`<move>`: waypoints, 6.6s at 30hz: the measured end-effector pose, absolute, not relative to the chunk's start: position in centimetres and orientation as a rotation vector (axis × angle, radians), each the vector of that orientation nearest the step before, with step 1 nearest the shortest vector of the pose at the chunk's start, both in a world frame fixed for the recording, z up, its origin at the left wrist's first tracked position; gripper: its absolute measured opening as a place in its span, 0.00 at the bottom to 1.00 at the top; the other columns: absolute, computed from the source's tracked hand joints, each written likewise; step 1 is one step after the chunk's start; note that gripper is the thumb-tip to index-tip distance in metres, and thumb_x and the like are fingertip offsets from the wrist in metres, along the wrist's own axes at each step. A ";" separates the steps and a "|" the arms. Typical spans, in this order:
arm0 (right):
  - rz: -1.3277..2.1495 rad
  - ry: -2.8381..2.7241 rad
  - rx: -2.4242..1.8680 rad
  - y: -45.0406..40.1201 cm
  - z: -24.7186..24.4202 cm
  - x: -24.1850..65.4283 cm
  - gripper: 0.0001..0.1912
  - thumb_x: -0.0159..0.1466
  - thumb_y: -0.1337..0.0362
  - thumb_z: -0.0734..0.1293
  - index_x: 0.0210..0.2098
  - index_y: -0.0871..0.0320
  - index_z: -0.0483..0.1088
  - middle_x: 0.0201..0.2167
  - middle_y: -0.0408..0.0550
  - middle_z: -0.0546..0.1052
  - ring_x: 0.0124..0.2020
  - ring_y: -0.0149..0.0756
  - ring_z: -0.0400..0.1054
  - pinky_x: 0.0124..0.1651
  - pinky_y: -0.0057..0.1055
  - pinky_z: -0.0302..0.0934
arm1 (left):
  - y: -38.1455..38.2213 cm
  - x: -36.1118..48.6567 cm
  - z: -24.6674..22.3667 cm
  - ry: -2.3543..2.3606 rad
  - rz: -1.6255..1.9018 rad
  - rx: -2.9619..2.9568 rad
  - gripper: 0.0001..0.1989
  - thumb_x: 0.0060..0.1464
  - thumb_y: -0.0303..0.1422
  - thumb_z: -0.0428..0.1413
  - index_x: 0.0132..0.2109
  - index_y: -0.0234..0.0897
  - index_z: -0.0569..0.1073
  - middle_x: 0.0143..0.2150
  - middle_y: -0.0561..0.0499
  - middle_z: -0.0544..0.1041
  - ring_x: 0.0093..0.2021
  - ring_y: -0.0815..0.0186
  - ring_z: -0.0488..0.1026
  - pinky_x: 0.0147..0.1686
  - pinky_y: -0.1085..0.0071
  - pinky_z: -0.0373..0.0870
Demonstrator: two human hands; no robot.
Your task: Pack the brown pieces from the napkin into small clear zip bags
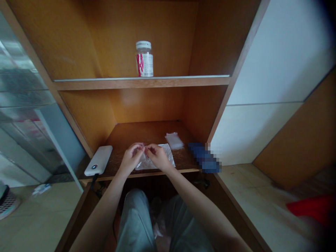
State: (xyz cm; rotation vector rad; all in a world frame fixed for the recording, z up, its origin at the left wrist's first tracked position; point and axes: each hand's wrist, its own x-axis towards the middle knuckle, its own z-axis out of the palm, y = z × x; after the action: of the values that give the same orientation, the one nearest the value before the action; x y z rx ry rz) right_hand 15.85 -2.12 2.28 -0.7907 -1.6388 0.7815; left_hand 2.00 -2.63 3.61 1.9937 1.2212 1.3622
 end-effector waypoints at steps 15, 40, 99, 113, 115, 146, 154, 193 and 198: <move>0.268 -1.753 -1.155 -1.4 1.6 15.6 0.03 0.56 0.69 0.60 0.27 0.59 0.65 0.24 0.45 0.70 0.27 0.31 0.64 0.32 0.26 0.57 | -2.8 1.2 3.4 1.520 1.431 2.398 0.05 0.44 0.26 0.51 0.23 0.36 0.64 0.46 0.44 0.71 0.47 0.60 0.68 0.47 0.62 0.64; 0.386 -2.220 -0.784 1.0 3.2 18.1 0.14 0.50 0.62 0.70 0.38 0.57 0.72 0.47 0.50 0.69 0.49 0.37 0.62 0.51 0.36 0.55 | -1.8 -0.4 4.5 1.336 0.736 2.767 0.31 0.44 0.44 0.57 0.55 0.42 0.60 0.54 0.44 0.66 0.56 0.55 0.59 0.58 0.49 0.40; 0.128 -2.091 -1.048 2.2 2.2 17.4 0.02 0.52 0.67 0.67 0.25 0.59 0.71 0.32 0.46 0.71 0.39 0.34 0.62 0.44 0.32 0.55 | 0.7 0.2 -2.9 1.476 1.213 2.278 0.24 0.45 0.35 0.55 0.49 0.36 0.57 0.45 0.44 0.65 0.46 0.59 0.64 0.47 0.59 0.61; 0.061 -2.463 -1.298 2.9 2.2 20.0 0.15 0.56 0.55 0.66 0.39 0.56 0.73 0.40 0.50 0.71 0.46 0.39 0.59 0.48 0.34 0.51 | 0.6 0.2 -2.8 1.439 1.219 2.213 0.22 0.47 0.39 0.54 0.47 0.36 0.56 0.45 0.45 0.64 0.47 0.60 0.63 0.47 0.62 0.60; 0.036 -2.535 -1.327 2.7 2.2 20.0 0.16 0.57 0.54 0.64 0.41 0.56 0.72 0.41 0.50 0.70 0.47 0.39 0.58 0.49 0.34 0.50 | 0.7 0.3 -2.8 1.440 1.219 2.210 0.22 0.48 0.39 0.54 0.47 0.36 0.57 0.45 0.45 0.64 0.47 0.61 0.63 0.47 0.62 0.60; 0.623 -2.249 -0.826 3.5 2.5 17.2 0.12 0.55 0.62 0.66 0.38 0.60 0.73 0.31 0.46 0.76 0.29 0.27 0.66 0.32 0.23 0.56 | 0.5 0.3 -2.6 1.395 1.197 2.178 0.23 0.47 0.38 0.55 0.47 0.36 0.57 0.44 0.44 0.64 0.47 0.60 0.63 0.47 0.61 0.59; 0.484 -2.359 -1.244 1.6 3.2 20.7 0.10 0.57 0.60 0.64 0.32 0.61 0.73 0.29 0.49 0.76 0.31 0.32 0.69 0.34 0.24 0.58 | 0.8 0.3 -3.1 1.390 1.246 2.145 0.22 0.47 0.37 0.54 0.48 0.37 0.56 0.44 0.46 0.63 0.48 0.61 0.62 0.48 0.63 0.59; 0.935 -2.031 -0.785 2.0 1.4 16.6 0.14 0.55 0.55 0.64 0.29 0.60 0.73 0.24 0.43 0.73 0.26 0.27 0.65 0.30 0.23 0.57 | 0.2 0.4 -2.1 1.240 1.346 1.872 0.25 0.44 0.36 0.58 0.47 0.39 0.55 0.45 0.48 0.65 0.46 0.65 0.67 0.47 0.65 0.62; 0.915 -1.926 -0.856 2.6 1.5 17.0 0.13 0.56 0.57 0.63 0.27 0.62 0.72 0.22 0.44 0.72 0.24 0.26 0.63 0.27 0.22 0.56 | -0.3 0.5 -0.9 1.149 1.385 1.639 0.22 0.43 0.38 0.58 0.46 0.38 0.61 0.44 0.47 0.70 0.42 0.64 0.70 0.43 0.66 0.66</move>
State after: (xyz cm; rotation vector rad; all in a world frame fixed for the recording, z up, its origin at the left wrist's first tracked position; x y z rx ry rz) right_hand 16.98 2.60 1.46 -0.8558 -1.9258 0.9152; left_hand 0.48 -0.26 -0.90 1.6390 1.1491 1.3846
